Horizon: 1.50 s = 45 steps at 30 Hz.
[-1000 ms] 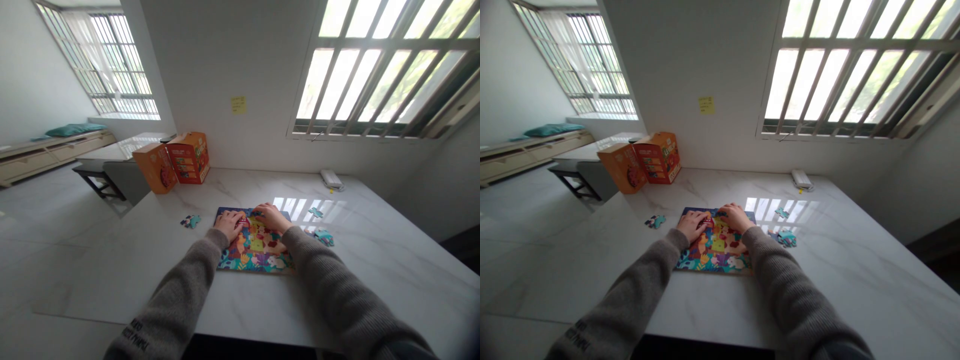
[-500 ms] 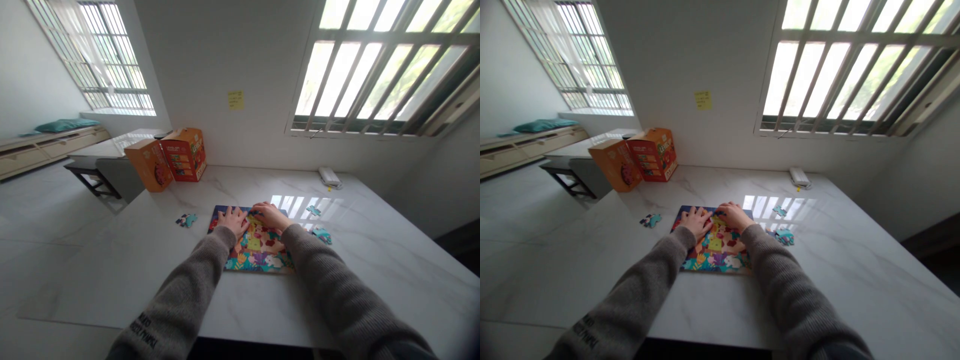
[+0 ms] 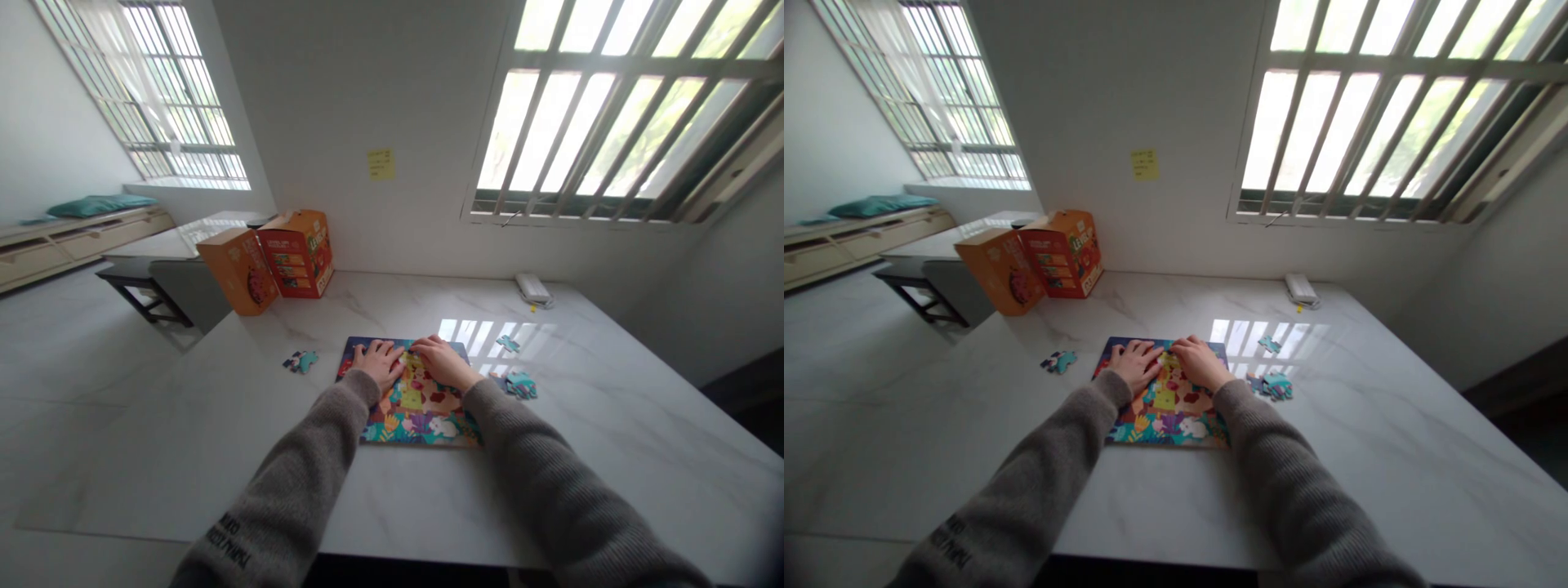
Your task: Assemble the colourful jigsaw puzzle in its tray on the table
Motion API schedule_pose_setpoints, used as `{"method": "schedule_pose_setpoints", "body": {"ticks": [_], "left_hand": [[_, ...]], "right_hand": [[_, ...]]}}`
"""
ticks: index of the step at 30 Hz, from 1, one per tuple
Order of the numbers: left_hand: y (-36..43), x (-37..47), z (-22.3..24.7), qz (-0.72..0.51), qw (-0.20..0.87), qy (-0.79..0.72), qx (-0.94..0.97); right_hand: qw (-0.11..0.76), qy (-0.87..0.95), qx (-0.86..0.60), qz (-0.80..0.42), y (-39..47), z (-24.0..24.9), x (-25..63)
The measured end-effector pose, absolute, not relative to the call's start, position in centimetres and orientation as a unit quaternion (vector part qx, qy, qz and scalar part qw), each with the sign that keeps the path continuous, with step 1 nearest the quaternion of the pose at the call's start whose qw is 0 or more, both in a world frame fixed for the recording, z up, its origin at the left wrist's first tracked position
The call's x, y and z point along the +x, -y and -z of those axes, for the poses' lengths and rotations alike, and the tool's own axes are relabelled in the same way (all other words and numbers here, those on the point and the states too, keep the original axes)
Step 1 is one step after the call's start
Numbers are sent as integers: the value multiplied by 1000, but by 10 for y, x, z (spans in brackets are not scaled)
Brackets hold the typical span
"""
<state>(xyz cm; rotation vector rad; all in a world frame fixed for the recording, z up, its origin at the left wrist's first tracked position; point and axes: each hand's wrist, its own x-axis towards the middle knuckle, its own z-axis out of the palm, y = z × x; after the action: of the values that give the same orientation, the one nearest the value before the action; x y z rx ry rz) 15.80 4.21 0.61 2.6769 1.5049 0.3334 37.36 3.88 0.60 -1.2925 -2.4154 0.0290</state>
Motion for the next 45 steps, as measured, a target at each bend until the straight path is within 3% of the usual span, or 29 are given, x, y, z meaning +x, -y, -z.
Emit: {"method": "schedule_pose_setpoints", "body": {"ticks": [8,15,22,30,36,45], "left_hand": [[-42,146,-6,-148,53,-475,866],[-43,123,-19,-187,60,-460,866],[-46,109,-10,-185,80,-458,866],[-56,106,-6,-207,110,-450,862],[-53,108,-7,-205,101,-453,861],[-51,109,-8,-189,80,-453,868]], "right_hand": [[232,848,-474,-50,-15,-10,379],[270,765,-585,6,-11,-16,425],[208,559,-798,90,0,-12,507],[133,523,-841,54,2,8,526],[183,533,-824,54,-5,11,531],[364,581,-728,-18,-9,2,516]]}}
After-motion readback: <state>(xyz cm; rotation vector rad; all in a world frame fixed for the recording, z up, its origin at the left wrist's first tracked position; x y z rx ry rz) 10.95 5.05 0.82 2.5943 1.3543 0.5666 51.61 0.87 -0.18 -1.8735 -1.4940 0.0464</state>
